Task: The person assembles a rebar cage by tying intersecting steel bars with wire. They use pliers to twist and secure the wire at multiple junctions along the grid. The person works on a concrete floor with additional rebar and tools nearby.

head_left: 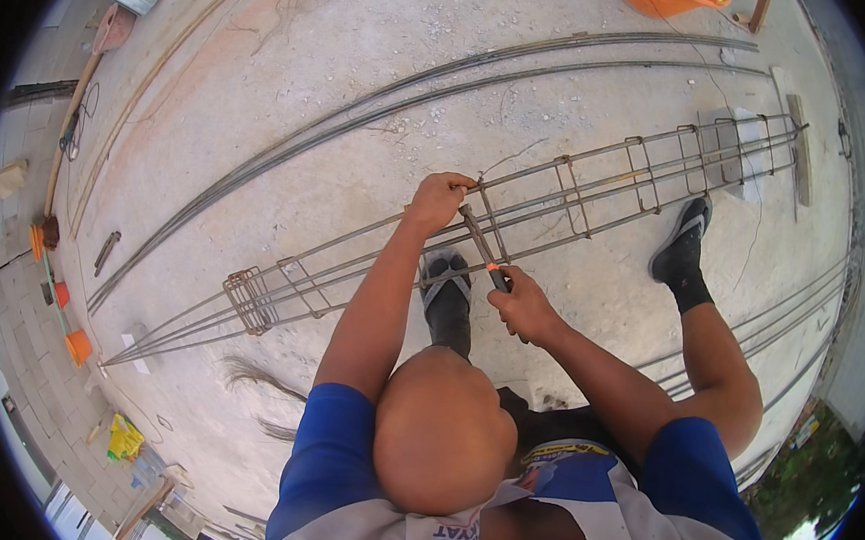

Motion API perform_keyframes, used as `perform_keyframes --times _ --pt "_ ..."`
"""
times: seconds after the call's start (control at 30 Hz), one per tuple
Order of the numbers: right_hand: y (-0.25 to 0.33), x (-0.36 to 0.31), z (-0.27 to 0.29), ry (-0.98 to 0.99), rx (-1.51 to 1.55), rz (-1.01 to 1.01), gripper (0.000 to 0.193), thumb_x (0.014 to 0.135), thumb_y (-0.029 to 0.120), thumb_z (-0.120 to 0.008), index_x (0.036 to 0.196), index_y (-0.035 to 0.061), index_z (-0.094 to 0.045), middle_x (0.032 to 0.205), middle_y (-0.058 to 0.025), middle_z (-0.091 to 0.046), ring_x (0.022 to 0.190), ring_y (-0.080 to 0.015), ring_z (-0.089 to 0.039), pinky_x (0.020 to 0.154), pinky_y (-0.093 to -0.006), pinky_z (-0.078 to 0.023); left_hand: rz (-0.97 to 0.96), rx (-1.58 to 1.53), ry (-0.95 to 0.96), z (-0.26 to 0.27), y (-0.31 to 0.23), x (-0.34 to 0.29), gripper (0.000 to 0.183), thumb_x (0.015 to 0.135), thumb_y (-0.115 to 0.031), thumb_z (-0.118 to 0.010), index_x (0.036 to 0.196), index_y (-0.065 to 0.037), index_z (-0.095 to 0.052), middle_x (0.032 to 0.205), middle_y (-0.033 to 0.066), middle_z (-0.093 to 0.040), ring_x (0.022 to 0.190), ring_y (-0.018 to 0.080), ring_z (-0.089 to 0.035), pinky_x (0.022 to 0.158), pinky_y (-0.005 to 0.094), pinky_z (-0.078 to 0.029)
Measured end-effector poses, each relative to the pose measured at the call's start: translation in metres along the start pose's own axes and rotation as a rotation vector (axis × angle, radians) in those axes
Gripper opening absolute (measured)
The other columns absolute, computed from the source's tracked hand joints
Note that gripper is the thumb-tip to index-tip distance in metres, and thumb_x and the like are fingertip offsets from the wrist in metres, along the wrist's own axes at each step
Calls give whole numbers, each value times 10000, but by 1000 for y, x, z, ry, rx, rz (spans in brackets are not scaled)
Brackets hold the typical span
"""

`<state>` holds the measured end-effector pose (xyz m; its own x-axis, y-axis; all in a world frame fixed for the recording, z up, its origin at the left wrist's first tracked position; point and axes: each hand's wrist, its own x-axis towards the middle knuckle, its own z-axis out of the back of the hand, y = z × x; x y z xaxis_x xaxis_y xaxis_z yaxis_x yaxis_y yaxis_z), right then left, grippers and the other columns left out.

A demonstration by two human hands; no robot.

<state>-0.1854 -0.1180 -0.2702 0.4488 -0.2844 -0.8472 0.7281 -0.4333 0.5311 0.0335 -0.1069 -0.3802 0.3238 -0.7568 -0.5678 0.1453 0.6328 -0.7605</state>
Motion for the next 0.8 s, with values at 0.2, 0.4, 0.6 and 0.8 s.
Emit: perform_keyframes --times 0.2,0.4,0.6,0.8 --pt "6 7 6 18 58 -46 556 828 190 -525 1358 56 -423 642 -66 -478 435 -160 -466 383 -321 -404 -22 84 -7 0 0 0 259 861 -81 -545 1049 -60 -722 995 184 -700 871 294 -667 818 358 -505" --pt "0 11 18 55 25 -28 593 823 188 -530 1385 51 -403 656 -58 -480 454 -145 -468 393 -304 -413 -34 81 -8 0 -6 -3 258 859 -69 -542 1043 -53 -722 1034 179 -696 964 299 -655 873 349 -492" --pt "3 11 19 34 41 -37 599 811 184 -532 1378 36 -405 662 -53 -475 460 -144 -472 397 -299 -425 -77 69 -13 -2 0 0 263 860 -69 -540 1051 -53 -720 1055 171 -693 972 296 -653 881 345 -489" --pt "4 13 23 69 51 -53 590 817 182 -543 1369 29 -404 664 -53 -477 454 -143 -470 391 -293 -426 -79 13 -17 -3 5 0 320 797 -89 -563 1076 -77 -720 1020 165 -695 914 244 -647 859 319 -480"
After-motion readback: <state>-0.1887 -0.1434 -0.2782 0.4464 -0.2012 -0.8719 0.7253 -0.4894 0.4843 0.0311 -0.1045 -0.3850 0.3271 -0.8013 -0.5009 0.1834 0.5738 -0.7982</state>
